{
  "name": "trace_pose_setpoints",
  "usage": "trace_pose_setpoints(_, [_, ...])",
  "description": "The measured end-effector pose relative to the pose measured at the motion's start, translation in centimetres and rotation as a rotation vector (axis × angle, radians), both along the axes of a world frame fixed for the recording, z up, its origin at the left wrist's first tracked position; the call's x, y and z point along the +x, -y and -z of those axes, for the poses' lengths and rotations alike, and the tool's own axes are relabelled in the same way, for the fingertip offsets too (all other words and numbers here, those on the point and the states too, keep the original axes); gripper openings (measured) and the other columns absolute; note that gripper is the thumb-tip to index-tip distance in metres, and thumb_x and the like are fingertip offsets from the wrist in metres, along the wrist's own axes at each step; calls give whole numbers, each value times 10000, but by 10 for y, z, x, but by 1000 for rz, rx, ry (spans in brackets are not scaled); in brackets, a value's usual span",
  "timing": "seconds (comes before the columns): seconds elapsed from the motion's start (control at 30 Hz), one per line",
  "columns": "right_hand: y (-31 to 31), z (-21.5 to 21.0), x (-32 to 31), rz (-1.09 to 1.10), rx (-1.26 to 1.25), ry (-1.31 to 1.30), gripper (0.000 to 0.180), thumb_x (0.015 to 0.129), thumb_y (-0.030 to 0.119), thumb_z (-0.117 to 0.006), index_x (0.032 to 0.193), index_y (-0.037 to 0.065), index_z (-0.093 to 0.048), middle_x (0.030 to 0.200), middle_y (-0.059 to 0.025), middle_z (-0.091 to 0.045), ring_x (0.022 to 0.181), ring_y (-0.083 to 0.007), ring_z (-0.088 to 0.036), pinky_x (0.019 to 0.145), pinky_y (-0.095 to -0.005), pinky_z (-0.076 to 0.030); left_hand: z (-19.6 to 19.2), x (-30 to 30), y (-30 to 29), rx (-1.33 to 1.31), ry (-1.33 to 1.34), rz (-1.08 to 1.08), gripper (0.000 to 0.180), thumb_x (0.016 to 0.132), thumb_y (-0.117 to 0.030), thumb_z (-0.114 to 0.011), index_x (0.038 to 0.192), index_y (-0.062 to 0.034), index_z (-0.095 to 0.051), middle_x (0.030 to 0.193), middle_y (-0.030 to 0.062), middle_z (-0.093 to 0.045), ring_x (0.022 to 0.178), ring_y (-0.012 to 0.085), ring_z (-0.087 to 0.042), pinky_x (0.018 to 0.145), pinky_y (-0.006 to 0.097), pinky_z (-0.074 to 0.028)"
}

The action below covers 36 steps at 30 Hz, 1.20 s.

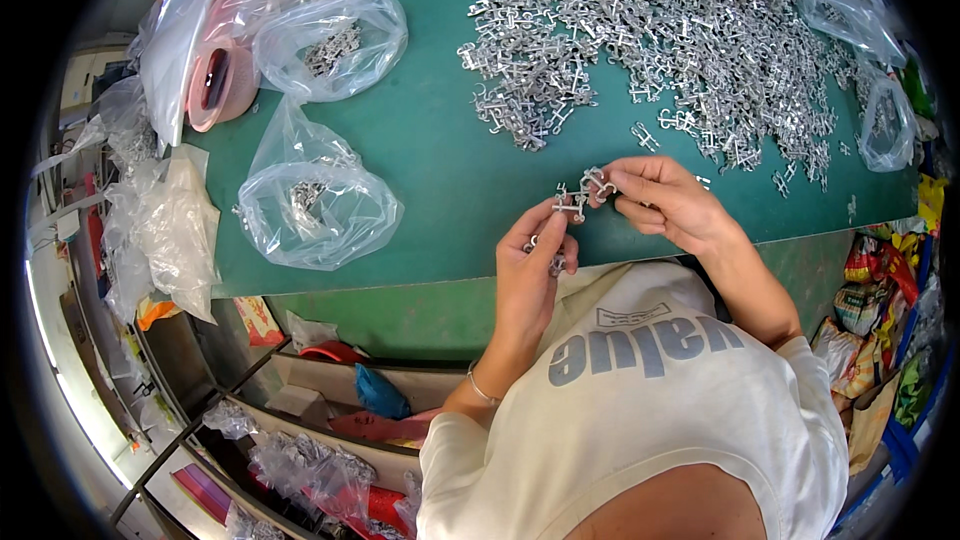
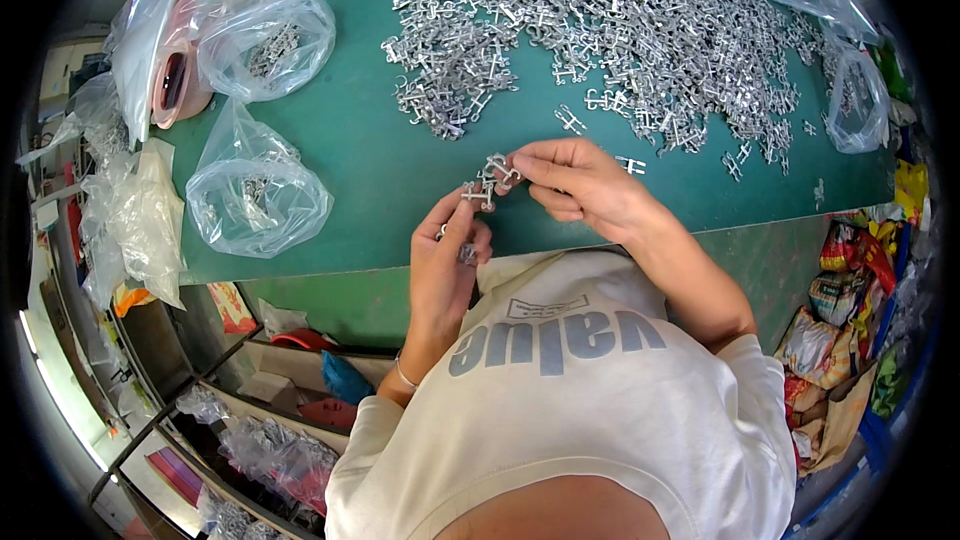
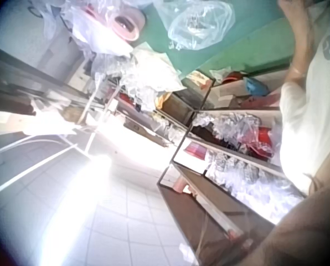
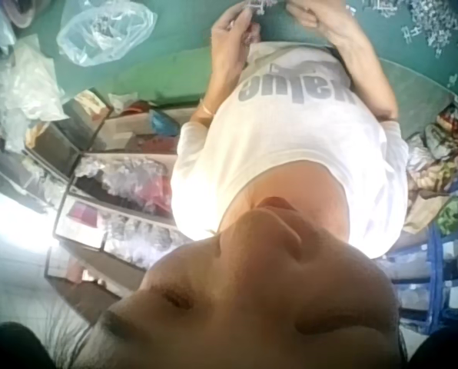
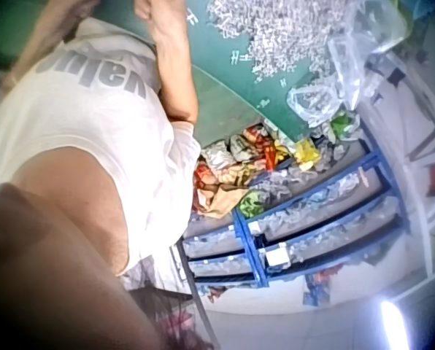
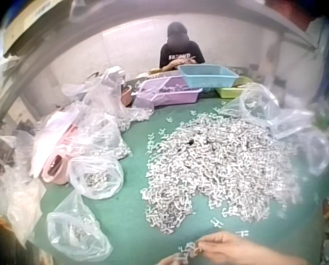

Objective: The person sorts through a large pile of silver-colored H-shaped metal hardware components on a green workbench, picking up individual pieces by hand and grouping some together.

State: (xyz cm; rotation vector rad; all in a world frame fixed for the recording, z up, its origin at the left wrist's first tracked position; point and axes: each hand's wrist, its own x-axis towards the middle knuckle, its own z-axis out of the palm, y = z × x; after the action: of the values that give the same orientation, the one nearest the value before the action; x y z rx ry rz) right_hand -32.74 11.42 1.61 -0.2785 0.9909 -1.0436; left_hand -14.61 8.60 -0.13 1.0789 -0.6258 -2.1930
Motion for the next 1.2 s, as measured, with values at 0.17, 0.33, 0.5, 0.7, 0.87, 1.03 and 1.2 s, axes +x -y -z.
trace_pose_setpoints(0.17, [-10, 6, 10, -29, -282, -431, 169, 846, 140, -545, 899, -7, -610, 790, -19, -603, 517, -57, -416, 436, -201, -313, -8, -15, 6, 301, -123, -87, 253, 883, -150, -495, 1107, -33, -509, 966, 82, -594, 808, 122, -566, 618, 213, -449])
trace_pose_setpoints(0.33, [-13, -10, 26, 12, -602, -1101, 149, 740, 59, -628, 879, 6, -615, 790, -73, -570, 684, -161, -566, 565, -262, -431, 1, -14, 3, 413, -359, -73, 216, 886, -138, -487, 1075, -39, -522, 873, 62, -593, 812, 126, -572, 627, 251, -484])
trace_pose_setpoints(0.5, [-9, -12, 20, -110, -505, -1206, 127, 719, 59, -642, 831, 6, -612, 800, -87, -577, 670, -246, -577, 568, -307, -442, 4, -1, 0, 260, -226, 155, 217, 873, -125, -508, 1062, -21, -535, 814, 46, -571, 729, 94, -525, 553, 229, -442])
trace_pose_setpoints(0.7, [-16, 2, 8, -4, -302, -949, 42, 759, 41, -617, 777, 3, -611, 692, -23, -571, 519, -77, -444, 457, -218, -342, -8, -2, -8, -46, 132, 135, 196, 853, -100, -530, 1027, -14, -559, 768, 33, -548, 640, 90, -493, 514, 216, -396])
trace_pose_setpoints(0.87, [-14, 4, -5, 105, -126, -419, 88, 859, 79, -509, 836, 5, -550, 789, -57, -595, 460, -54, -405, 394, -184, -300, 2, -1, 0, -900, 751, 146, 171, 769, -59, -616, 932, -13, -593, 697, 50, -505, 571, 119, -472, 518, 246, -390])
trace_pose_setpoints(1.03, [-18, 7, -10, 282, -189, -154, 61, 855, 68, -487, 872, 16, -513, 795, -84, -585, 486, -83, -459, 394, -174, -334, 8, -16, 14, -1190, 986, 282, 162, 711, -39, -646, 864, -29, -598, 711, 83, -499, 565, 202, -500, 506, 300, -410])
trace_pose_setpoints(1.2, [-15, -4, -7, 421, -160, -122, 143, 851, 57, -482, 982, 9, -512, 762, -56, -539, 550, -92, -495, 432, -186, -382, 21, -17, 23, -1156, 689, 173, 128, 739, -49, -622, 862, -29, -595, 714, 77, -527, 532, 164, -489, 473, 291, -382])
